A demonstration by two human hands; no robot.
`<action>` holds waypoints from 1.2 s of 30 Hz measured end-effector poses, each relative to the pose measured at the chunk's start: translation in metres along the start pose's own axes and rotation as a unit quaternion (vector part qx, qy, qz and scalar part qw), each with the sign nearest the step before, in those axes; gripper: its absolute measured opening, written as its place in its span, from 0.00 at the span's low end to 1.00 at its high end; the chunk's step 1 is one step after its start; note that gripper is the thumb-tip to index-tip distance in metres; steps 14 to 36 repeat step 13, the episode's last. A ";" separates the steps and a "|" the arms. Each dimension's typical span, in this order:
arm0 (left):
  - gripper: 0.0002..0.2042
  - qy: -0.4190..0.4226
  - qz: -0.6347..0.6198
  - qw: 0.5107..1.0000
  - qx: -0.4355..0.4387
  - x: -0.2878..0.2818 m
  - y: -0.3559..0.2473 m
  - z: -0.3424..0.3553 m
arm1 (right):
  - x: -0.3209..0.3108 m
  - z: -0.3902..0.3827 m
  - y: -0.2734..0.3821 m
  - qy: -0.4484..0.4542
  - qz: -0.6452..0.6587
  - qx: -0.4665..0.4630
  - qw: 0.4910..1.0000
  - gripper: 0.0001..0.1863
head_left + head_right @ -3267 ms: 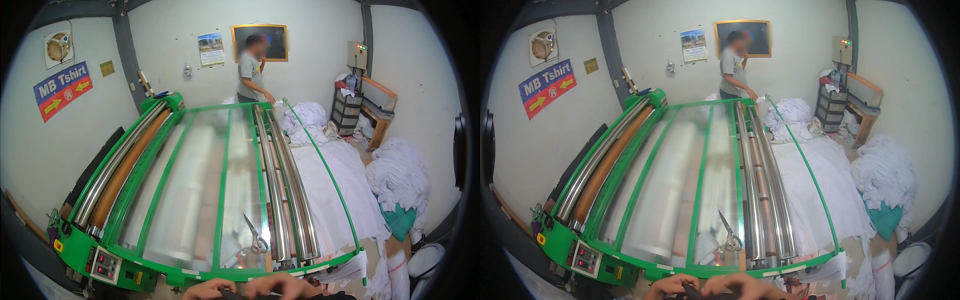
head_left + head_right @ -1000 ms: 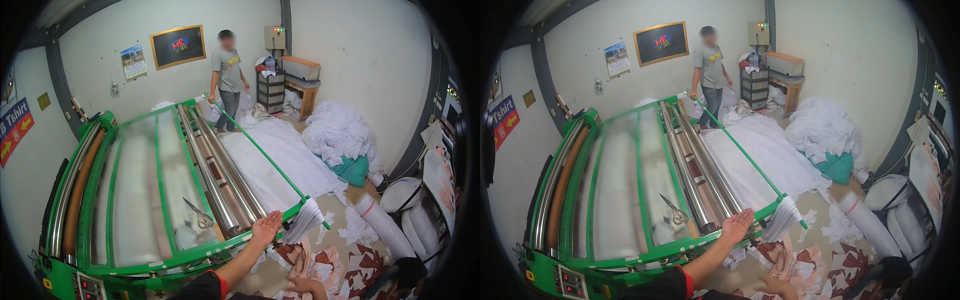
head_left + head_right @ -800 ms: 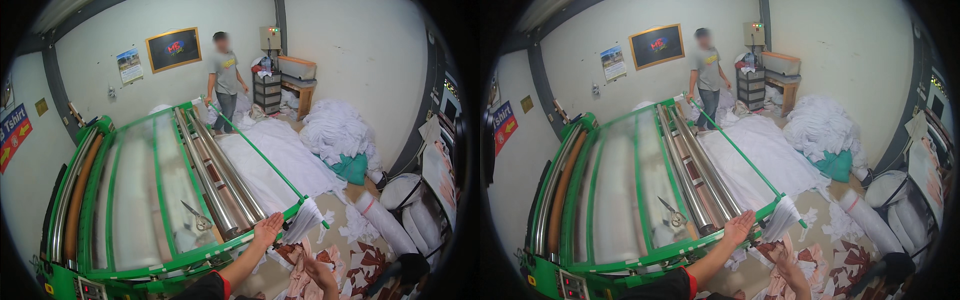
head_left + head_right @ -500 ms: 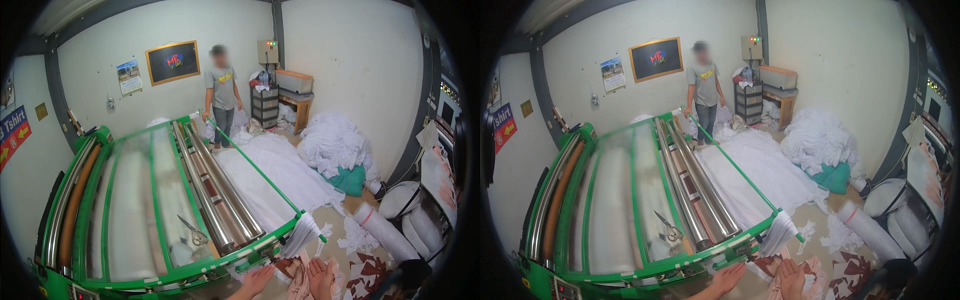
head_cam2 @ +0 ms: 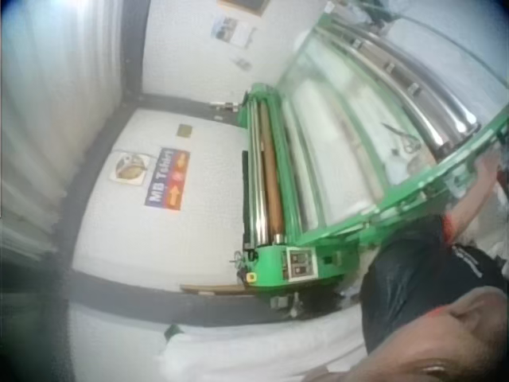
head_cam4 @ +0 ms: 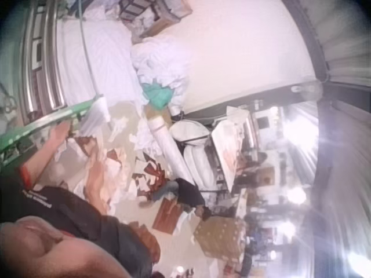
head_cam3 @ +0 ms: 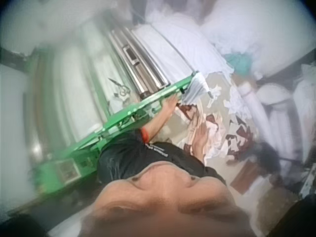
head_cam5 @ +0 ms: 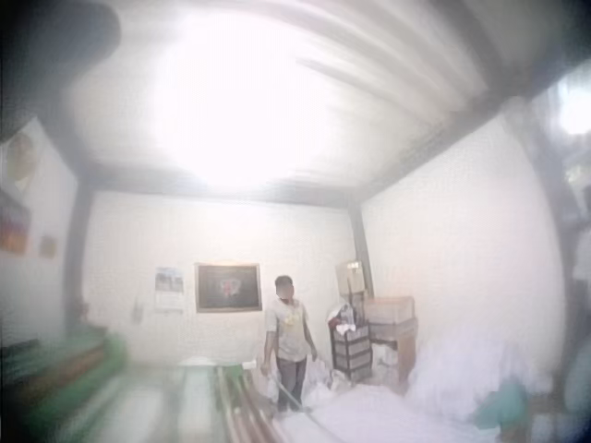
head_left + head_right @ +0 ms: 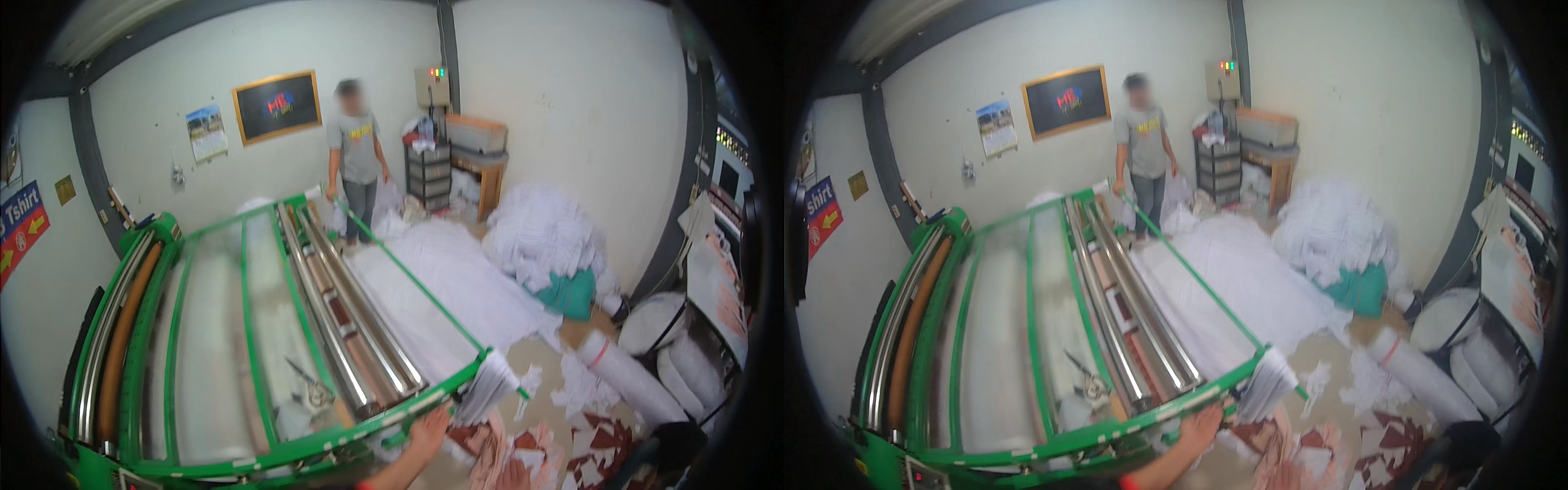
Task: The person aligns a large white fabric sheet on a green heat press machine with a coworker. They use scissors to cut the fabric along the machine's edge, then feed the cut piece into the machine's rollers.
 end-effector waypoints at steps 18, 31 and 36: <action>0.28 0.171 0.597 0.774 -0.122 -0.219 -0.078 -0.150 | -0.175 -0.057 0.019 -0.251 -0.692 0.255 0.627 0.51; 0.28 0.171 0.597 0.774 -0.122 -0.219 -0.078 -0.150 | -0.175 -0.057 0.019 -0.251 -0.692 0.255 0.627 0.51; 0.28 0.171 0.597 0.774 -0.122 -0.219 -0.078 -0.150 | -0.175 -0.057 0.019 -0.251 -0.692 0.255 0.627 0.51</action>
Point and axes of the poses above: each hand's wrist, its own z-axis towards the middle knuckle, its own x-axis out of the palm, y = z × x, the point moved 2 cm from there along z, towards the middle knuckle, and after that the axes turned 4 degrees about -z, right-handed, at the moved point
